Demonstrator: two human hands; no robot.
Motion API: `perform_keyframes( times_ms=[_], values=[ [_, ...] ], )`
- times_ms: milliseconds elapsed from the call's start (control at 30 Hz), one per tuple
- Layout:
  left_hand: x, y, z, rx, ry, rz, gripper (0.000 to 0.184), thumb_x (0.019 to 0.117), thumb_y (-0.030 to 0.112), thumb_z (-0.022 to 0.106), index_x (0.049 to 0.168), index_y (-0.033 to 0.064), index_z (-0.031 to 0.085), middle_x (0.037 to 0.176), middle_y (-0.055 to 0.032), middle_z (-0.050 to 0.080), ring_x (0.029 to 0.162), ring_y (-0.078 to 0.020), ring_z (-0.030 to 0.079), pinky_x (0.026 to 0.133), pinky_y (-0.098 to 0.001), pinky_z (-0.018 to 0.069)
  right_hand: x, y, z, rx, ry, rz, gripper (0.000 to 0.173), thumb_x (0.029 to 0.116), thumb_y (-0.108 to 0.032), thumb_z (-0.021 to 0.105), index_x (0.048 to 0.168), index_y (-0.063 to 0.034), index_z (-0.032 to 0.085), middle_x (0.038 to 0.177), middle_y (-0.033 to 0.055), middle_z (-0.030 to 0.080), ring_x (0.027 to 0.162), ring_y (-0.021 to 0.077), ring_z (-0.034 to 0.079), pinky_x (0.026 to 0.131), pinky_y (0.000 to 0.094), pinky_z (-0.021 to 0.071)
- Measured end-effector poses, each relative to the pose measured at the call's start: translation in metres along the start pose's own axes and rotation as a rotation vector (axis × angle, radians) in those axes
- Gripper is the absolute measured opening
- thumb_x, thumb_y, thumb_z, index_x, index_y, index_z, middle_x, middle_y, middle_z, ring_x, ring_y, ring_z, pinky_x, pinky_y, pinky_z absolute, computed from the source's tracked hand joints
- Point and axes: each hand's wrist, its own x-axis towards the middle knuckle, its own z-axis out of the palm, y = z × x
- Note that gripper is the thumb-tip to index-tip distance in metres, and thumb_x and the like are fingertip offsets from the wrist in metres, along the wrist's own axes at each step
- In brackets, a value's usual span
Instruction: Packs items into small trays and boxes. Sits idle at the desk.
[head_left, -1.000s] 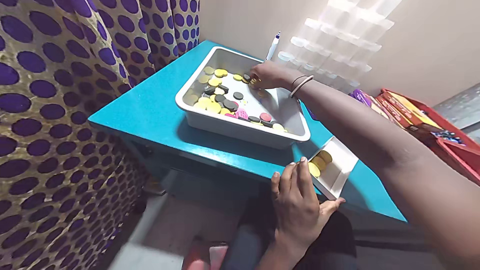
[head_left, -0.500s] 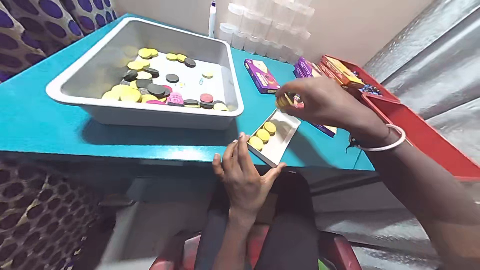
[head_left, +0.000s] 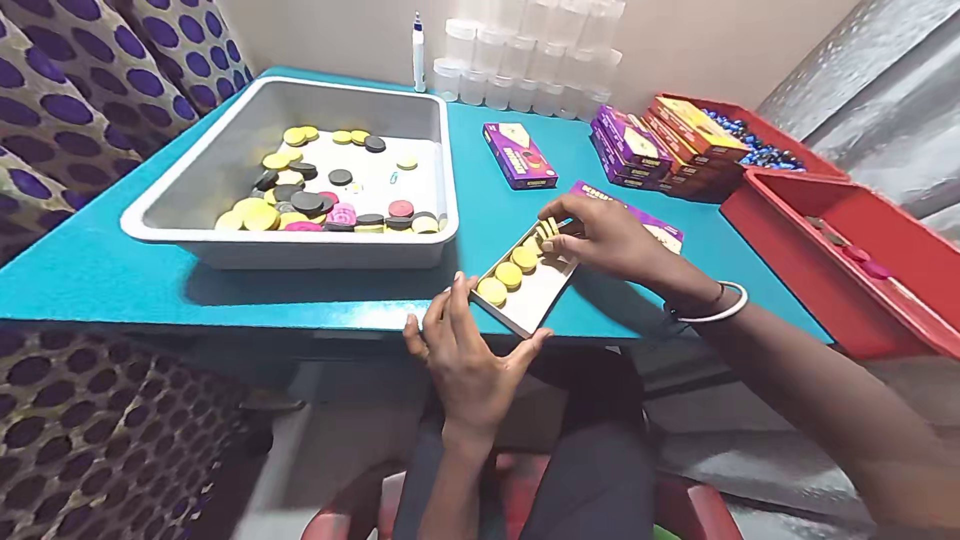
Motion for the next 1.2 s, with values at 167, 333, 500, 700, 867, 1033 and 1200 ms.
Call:
perform_keyframes(
  times_ms=[167,333,500,700,867,1033,1200],
  values=[
    [-0.001,0.0,0.001,-0.003,-0.007,0.0,0.106,0.0672,0.071,0.079,0.137,-0.0042,0.055,0.123,-0.0113,0.071,0.121,-0.0305,0.059,0.117,-0.0628,0.0173,-0.001,0.003,0.0,0.127,0.008,-0.001,0.034,0.0945,-0.011,0.074,0.125,-0.0024,0.063,0.116,0.0122,0.072,0.095,0.0172,0.075,0.088,0.0365,0.0627],
    [-0.001,0.002,0.0,0.002,-0.011,-0.002,0.104,0.0681,0.071,0.078,0.136,-0.0037,0.056,0.122,-0.0119,0.071,0.12,-0.0302,0.06,0.117,-0.0619,0.0182,-0.002,0.005,-0.005,0.234,0.069,0.018,0.033,0.0945,-0.008,0.073,0.125,-0.0005,0.062,0.116,0.0126,0.07,0.094,0.0148,0.073,0.085,0.032,0.0626],
    [-0.002,0.004,0.002,-0.009,-0.009,-0.005,0.103,0.0684,0.072,0.077,0.135,-0.0037,0.057,0.121,-0.012,0.071,0.12,-0.0298,0.06,0.117,-0.0612,0.0181,-0.009,0.008,-0.015,-0.083,0.088,0.015,0.034,0.0933,-0.006,0.072,0.126,-0.0027,0.063,0.116,0.0139,0.071,0.099,0.0229,0.074,0.09,0.044,0.0615],
    [-0.003,0.007,0.003,-0.014,-0.004,-0.003,0.103,0.0682,0.072,0.077,0.136,-0.0034,0.057,0.121,-0.0111,0.072,0.12,-0.0276,0.061,0.118,-0.0597,0.0187,-0.005,0.02,-0.011,-0.279,0.07,-0.185,0.04,0.0874,-0.004,0.078,0.126,-0.0028,0.067,0.11,0.0176,0.073,0.099,0.0352,0.072,0.088,0.0566,0.0569],
    [-0.003,0.009,0.004,-0.011,-0.003,-0.012,0.103,0.0687,0.073,0.077,0.136,-0.0031,0.057,0.122,-0.0114,0.071,0.12,-0.0293,0.06,0.117,-0.0601,0.0196,-0.001,0.025,-0.009,-0.308,0.093,-0.179,0.041,0.088,-0.008,0.079,0.127,-0.0053,0.067,0.109,0.0163,0.074,0.096,0.0338,0.073,0.085,0.0564,0.0587],
    [-0.005,0.011,0.005,-0.012,0.01,-0.01,0.101,0.07,0.073,0.075,0.135,-0.0033,0.059,0.117,-0.0122,0.073,0.118,-0.0299,0.061,0.116,-0.0604,0.0203,0.0,0.009,-0.017,-0.309,0.214,-0.213,0.037,0.0917,-0.012,0.076,0.126,-0.0017,0.067,0.109,0.0175,0.073,0.096,0.0326,0.074,0.088,0.0527,0.0599],
    [-0.005,0.014,0.005,-0.011,0.003,-0.019,0.096,0.072,0.074,0.072,0.131,-0.0008,0.064,0.118,-0.0125,0.072,0.118,-0.0311,0.062,0.116,-0.0585,0.0244,0.052,-0.06,-0.027,-0.31,0.252,-0.325,0.035,0.0961,-0.019,0.072,0.127,-0.0032,0.065,0.115,0.0148,0.072,0.102,0.0277,0.072,0.09,0.0471,0.0596]
  ],
)
